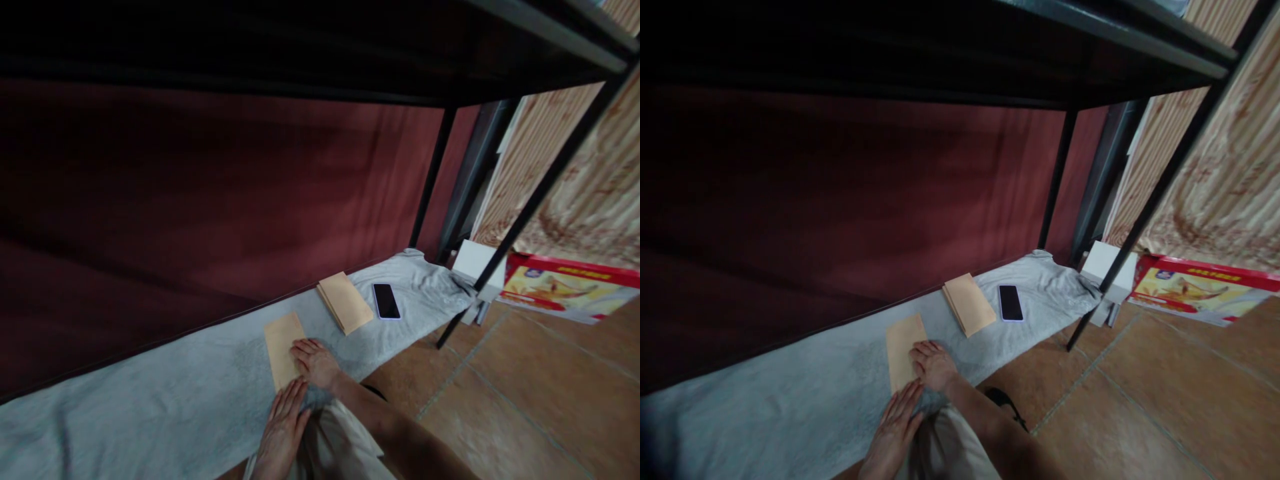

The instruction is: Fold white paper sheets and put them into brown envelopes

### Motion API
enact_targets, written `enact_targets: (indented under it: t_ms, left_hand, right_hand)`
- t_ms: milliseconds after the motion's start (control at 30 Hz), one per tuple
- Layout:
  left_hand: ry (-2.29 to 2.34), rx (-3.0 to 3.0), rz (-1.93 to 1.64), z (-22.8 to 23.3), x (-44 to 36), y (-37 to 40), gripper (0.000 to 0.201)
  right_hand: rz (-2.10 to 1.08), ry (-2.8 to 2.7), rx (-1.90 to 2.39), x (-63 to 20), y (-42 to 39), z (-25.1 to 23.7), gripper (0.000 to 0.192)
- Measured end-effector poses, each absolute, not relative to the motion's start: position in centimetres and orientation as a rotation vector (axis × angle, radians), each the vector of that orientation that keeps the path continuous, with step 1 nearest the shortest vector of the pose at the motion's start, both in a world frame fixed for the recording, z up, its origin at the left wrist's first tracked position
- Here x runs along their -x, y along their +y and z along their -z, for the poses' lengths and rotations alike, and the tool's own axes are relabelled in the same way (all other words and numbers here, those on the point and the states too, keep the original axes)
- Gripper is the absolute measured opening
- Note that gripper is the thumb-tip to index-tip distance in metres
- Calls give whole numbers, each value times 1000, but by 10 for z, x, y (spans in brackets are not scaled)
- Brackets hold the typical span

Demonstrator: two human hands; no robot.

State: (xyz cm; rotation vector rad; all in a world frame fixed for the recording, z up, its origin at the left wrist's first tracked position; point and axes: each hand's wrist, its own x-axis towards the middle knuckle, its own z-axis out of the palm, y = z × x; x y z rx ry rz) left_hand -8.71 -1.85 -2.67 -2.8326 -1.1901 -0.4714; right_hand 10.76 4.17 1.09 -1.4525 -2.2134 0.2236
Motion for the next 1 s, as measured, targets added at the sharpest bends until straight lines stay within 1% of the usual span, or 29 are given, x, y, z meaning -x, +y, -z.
enact_targets:
  t_ms: [167, 367, 567, 700, 833, 1000]
  left_hand:
    - [-1206, 2788, 438, 23, 84, -26, 57]
    - [-1285, 2757, 400, 28, 78, -33, 56]
    - [-1325, 2776, 464, 30, 77, -38, 60]
    - [-1364, 2810, 445, 26, 75, -40, 59]
    - [-1435, 2791, 404, 25, 74, -41, 59]
    - [-1414, 2798, 425, 26, 74, -40, 58]
  right_hand:
    - [-174, -2242, 1484, -107, 41, -12, 41]
    - [-139, -2264, 1530, -106, 41, -3, 44]
    - [-87, -2315, 1532, -98, 66, 1, 45]
    - [-84, -2193, 1663, -88, 89, -8, 51]
    - [-88, -2113, 1708, -83, 100, -12, 58]
    - [-132, -2041, 1812, -77, 107, -9, 57]
